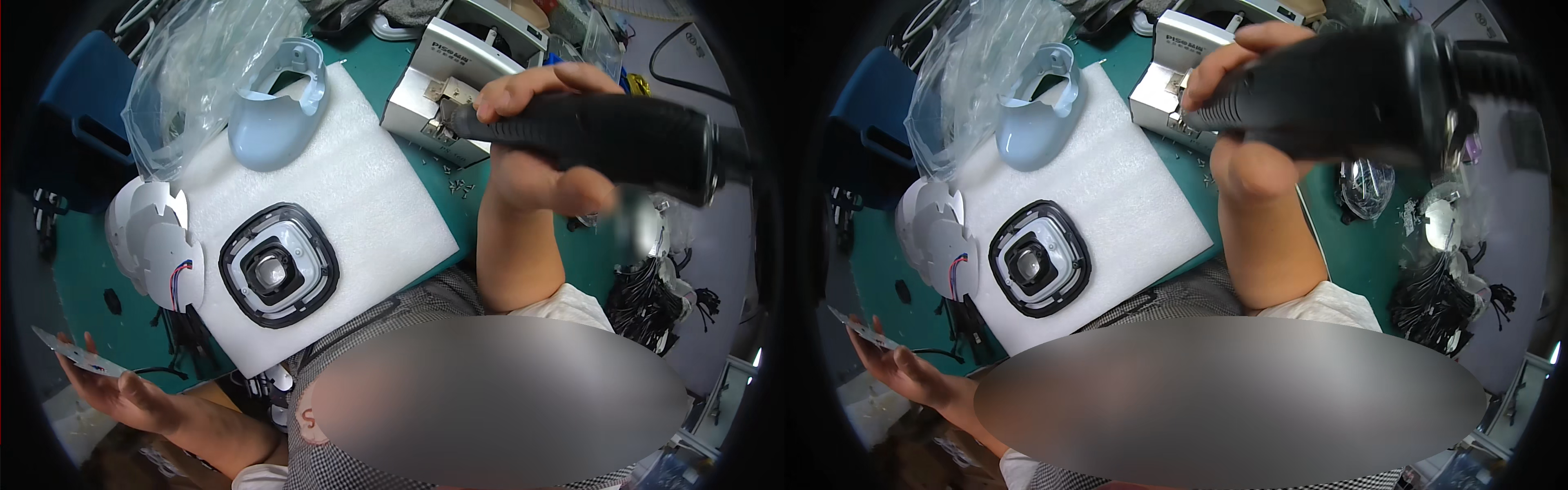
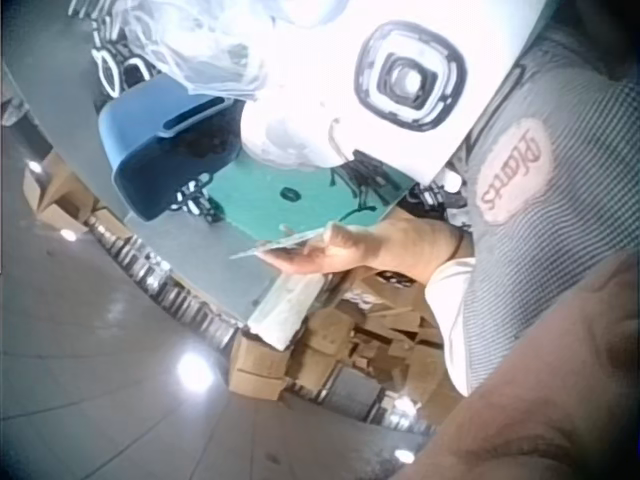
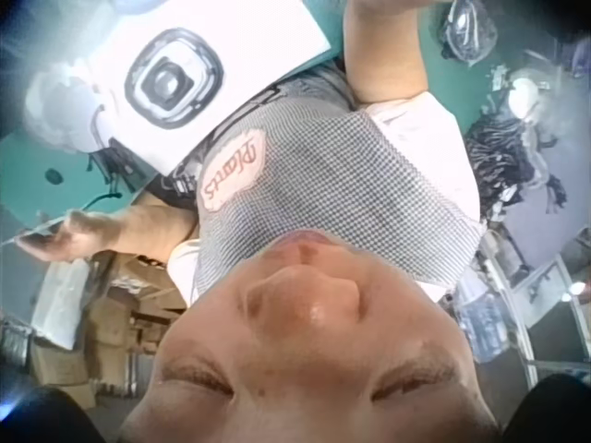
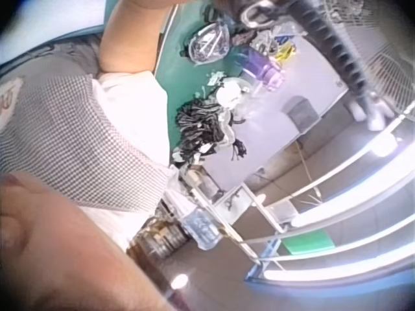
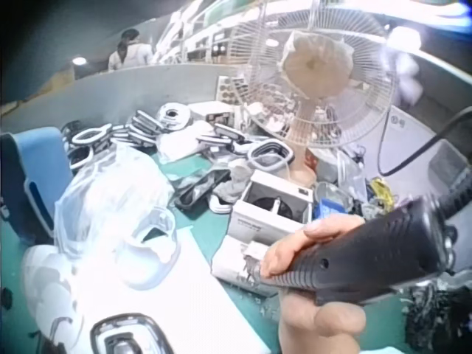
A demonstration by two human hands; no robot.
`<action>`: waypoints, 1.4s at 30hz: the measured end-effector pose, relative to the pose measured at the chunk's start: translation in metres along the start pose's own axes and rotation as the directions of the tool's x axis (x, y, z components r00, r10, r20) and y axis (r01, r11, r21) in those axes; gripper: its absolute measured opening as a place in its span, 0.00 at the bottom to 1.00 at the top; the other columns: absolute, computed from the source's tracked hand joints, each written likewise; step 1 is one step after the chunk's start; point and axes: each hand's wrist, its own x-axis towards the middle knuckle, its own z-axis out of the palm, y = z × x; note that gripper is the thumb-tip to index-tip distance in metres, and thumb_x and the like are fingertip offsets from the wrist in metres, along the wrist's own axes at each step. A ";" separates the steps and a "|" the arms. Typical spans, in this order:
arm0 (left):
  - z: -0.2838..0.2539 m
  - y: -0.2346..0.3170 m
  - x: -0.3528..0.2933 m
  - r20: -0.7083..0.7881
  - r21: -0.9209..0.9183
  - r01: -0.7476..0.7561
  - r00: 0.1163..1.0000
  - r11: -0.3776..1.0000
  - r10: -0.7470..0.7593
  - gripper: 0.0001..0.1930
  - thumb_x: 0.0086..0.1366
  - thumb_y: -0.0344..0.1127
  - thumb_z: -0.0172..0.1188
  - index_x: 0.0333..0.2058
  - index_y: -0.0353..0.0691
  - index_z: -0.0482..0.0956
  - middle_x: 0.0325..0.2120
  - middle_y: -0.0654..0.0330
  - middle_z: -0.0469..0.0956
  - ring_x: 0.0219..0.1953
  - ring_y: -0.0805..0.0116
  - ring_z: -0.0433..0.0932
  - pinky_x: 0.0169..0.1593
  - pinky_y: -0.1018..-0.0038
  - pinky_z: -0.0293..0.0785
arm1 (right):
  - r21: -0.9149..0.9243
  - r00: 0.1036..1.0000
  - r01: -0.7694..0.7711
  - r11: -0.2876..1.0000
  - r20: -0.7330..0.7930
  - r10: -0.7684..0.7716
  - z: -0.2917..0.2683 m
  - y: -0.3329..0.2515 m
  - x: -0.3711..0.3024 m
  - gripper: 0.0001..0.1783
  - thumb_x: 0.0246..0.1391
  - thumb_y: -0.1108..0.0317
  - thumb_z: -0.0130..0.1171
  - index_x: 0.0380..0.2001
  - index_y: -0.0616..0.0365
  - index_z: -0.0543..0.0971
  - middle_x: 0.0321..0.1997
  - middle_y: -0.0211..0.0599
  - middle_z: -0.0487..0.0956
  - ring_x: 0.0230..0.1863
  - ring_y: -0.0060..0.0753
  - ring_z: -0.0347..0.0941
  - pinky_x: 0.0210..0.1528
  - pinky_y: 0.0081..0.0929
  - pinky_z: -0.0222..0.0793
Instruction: The person assembles light units by inserting a lens into a frame, placing a backing panel over it, and fastening the parts together with screws using an electric screwdriver.
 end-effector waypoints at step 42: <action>0.088 0.066 -0.032 0.685 -0.227 -0.052 0.701 0.972 0.198 0.28 0.32 0.43 0.76 0.39 0.47 0.84 0.53 0.50 0.72 0.60 0.43 0.68 0.59 0.54 0.67 | 0.611 0.734 -0.659 0.439 0.650 0.198 0.077 -0.042 -0.005 0.56 0.42 0.19 0.49 0.58 0.60 0.70 0.29 0.28 0.71 0.25 0.27 0.69 0.32 0.28 0.69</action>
